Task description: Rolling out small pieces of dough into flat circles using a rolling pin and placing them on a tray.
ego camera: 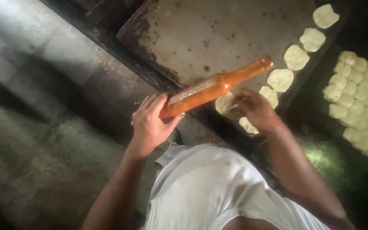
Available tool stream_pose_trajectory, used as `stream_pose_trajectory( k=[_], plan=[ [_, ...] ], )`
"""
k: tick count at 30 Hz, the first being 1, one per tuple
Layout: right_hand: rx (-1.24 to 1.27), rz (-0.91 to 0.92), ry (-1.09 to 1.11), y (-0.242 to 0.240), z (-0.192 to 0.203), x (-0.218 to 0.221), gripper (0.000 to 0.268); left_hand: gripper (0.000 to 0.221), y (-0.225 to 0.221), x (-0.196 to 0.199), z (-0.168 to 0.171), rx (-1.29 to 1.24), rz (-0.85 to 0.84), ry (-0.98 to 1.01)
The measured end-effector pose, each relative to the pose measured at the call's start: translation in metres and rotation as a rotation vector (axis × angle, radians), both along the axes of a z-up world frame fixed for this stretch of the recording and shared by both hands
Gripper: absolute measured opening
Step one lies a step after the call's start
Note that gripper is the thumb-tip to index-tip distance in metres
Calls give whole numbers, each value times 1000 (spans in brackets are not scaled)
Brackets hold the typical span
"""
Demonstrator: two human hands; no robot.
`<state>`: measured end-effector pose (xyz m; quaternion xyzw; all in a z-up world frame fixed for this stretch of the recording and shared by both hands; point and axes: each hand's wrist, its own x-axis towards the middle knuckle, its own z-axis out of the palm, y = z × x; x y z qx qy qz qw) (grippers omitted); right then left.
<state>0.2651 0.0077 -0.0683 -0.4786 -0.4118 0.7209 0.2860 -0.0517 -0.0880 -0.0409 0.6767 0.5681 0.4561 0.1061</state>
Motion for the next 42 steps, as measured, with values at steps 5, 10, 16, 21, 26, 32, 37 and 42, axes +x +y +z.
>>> stream_pose_trajectory(
  k=[5, 10, 16, 21, 26, 32, 37, 42],
  plan=[
    [436, 10, -626, 1, -27, 40, 19, 50, 2, 2, 5, -20, -18, -16],
    [782, 323, -1261, -10, -26, 0, 20, 51, 9, 4, 5, -3, -43, -17],
    [507, 21, -631, -1, -52, 22, 37, 50, 9, 4, 13, -38, -79, -52],
    [559, 110, -464, 6, -50, 34, 50, 52, 8, -4, 9, -55, -53, -39],
    [523, 213, -933, -6, 50, -8, 47, 51, 7, -8, -1, -77, -43, -31],
    [166, -15, -547, 4, -4, -11, 27, 50, 9, -6, -5, -87, -38, -25],
    [146, -225, -224, -1, -12, 69, 23, 51, 6, -10, 4, -98, -47, 38],
    [279, -158, -1258, -24, 36, 148, 36, 55, 8, -7, -14, -80, 2, 102]
  ],
)
